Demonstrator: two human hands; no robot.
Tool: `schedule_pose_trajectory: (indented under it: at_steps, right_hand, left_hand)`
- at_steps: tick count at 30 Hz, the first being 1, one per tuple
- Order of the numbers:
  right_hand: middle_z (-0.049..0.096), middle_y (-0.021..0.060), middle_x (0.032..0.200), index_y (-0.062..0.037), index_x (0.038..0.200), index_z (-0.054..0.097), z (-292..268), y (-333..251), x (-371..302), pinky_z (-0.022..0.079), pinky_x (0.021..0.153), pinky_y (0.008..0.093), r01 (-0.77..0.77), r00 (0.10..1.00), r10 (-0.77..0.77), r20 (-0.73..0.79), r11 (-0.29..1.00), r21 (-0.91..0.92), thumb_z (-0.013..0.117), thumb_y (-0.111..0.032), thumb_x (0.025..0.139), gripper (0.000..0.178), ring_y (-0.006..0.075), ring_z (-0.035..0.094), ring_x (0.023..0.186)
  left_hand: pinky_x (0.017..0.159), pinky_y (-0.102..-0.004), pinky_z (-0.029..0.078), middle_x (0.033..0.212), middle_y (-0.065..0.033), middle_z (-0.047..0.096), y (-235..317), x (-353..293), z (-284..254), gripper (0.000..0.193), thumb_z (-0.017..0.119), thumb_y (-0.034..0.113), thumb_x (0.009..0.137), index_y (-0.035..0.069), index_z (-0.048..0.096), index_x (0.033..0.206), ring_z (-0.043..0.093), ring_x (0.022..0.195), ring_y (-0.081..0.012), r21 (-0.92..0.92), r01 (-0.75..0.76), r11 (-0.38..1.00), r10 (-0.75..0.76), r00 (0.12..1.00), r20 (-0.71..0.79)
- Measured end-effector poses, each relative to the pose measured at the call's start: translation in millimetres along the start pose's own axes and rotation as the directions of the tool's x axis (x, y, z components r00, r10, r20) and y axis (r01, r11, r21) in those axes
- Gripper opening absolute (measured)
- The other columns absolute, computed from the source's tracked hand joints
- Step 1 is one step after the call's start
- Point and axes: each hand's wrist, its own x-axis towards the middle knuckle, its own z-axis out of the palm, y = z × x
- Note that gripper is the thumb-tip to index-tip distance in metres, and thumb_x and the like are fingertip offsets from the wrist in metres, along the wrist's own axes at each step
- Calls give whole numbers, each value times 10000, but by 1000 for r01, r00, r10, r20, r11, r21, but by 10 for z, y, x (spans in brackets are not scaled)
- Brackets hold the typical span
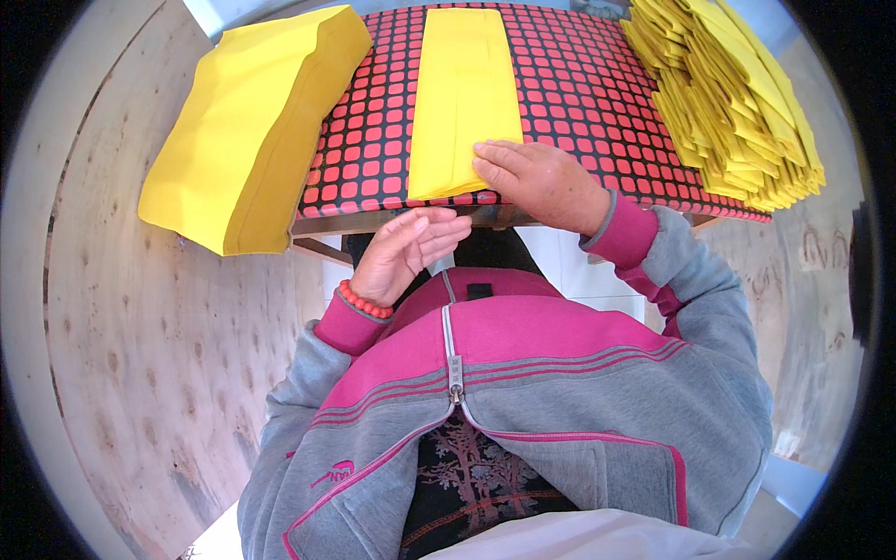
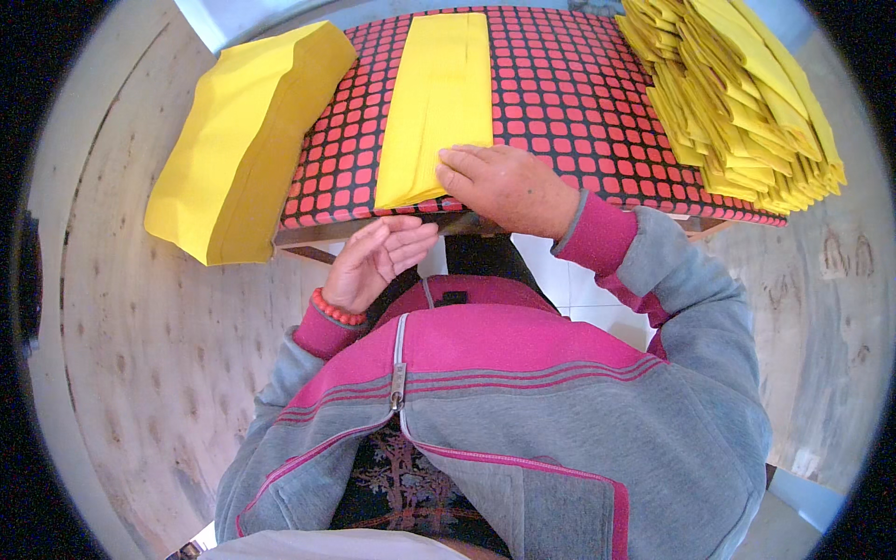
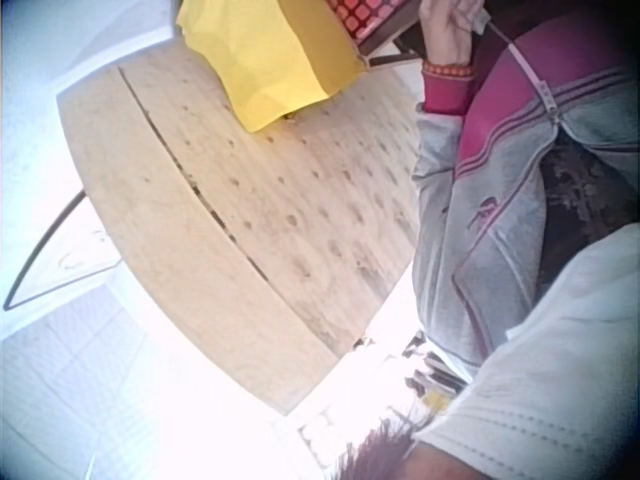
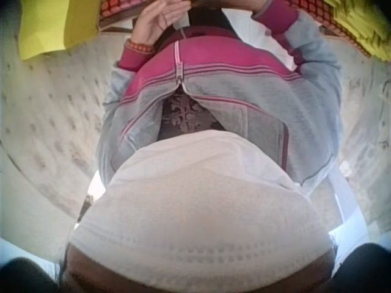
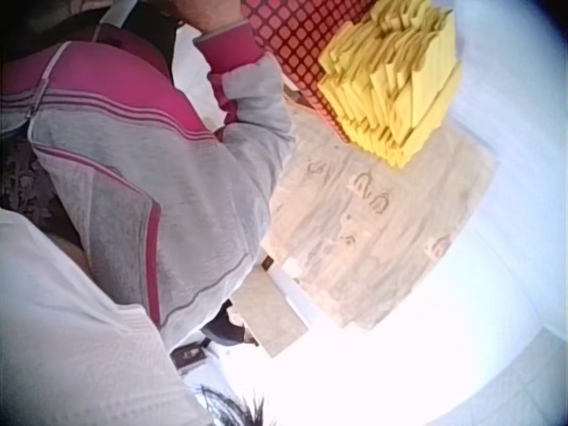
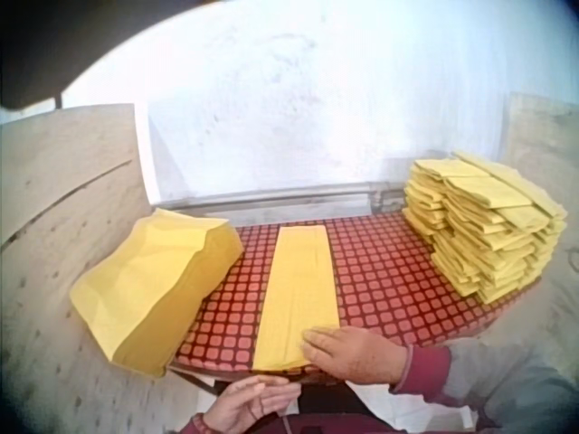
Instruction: The person folds yellow paper sheets by hand on a patterned table, repeatedly folding each sheet in half and stacking the finished pieces. The person handles the sheets one at a time, aligning edges and pressing folds before placing them in a growing stack.
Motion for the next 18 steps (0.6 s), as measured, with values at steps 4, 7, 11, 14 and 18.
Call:
schedule_pose_trajectory:
  at_steps: [4,7,11,14,18]
  right_hand:
    - [680,182,1192,-7,1135,614,-59,-64,-31,591,884,393,36,998,-35,-49,999,21,615,-165,886,295,320,706,1057]
    - [687,175,1178,-9,1122,626,-144,-186,-145,591,882,394,33,997,-29,-73,998,49,607,-168,891,282,308,708,1050]
    - [686,124,1241,-43,1169,660,-213,-348,-350,561,965,402,17,998,-14,-60,999,37,599,-156,921,279,276,677,1157]
    - [680,125,1243,-53,1154,656,-260,-426,-456,534,1015,429,-6,996,7,-87,1000,5,577,-175,927,269,285,659,1184]
    - [677,133,1221,-58,1127,640,-349,-496,-594,521,1018,450,-98,978,95,-187,995,-4,672,-249,893,304,311,650,1185]
  left_hand:
    - [1209,-500,340,1516,-312,462,31,-18,-4,829,350,623,1049,-62,385,1514,470,1424,-389,-234,37,972,-23,998,60]
    - [1191,-525,357,1558,-281,429,86,23,9,920,309,717,1018,-16,309,1574,476,1419,-395,-295,89,951,-69,995,78]
    - [1081,-507,489,1538,-165,496,119,177,142,744,332,608,1063,64,346,1570,540,1367,-339,-275,202,940,-194,979,58]
    - [1004,-474,550,1516,-123,522,123,232,274,578,425,431,1097,83,366,1556,572,1337,-289,-173,291,941,-310,946,-96]
    - [911,-439,589,1390,-131,614,122,319,396,502,539,306,1065,47,451,1487,659,1190,-260,-5,312,950,-311,947,-81]
